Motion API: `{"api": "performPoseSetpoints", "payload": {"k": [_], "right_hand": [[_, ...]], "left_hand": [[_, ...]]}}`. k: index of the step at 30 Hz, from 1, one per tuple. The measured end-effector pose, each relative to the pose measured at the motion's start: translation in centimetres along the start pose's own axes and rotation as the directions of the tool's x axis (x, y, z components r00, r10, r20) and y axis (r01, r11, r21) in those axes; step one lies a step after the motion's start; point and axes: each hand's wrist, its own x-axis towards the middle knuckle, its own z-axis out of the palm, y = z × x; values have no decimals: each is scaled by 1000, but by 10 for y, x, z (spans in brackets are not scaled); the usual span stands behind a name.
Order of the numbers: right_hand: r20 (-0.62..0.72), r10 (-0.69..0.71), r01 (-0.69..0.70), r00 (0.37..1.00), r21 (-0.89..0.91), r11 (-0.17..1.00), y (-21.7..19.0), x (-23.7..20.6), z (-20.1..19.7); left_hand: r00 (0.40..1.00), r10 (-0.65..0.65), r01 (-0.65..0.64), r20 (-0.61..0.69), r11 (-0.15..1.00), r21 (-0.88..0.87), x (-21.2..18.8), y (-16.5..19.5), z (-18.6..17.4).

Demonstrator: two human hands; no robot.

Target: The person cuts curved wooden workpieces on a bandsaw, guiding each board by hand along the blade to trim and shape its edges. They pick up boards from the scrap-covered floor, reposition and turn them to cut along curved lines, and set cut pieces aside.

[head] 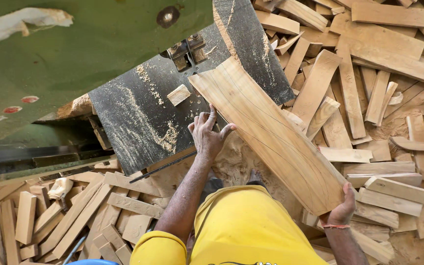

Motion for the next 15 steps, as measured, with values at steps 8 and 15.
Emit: {"api": "performPoseSetpoints", "payload": {"k": [8,15], "right_hand": [[21,-10,10,1000,-1,1000,-7,1,13],[24,-12,13,1000,-44,999,-11,0,20]], "left_hand": [[999,-43,44,17,998,-50,6,3,-2],[999,-37,38,34,999,-32,7,-4,7]]}}
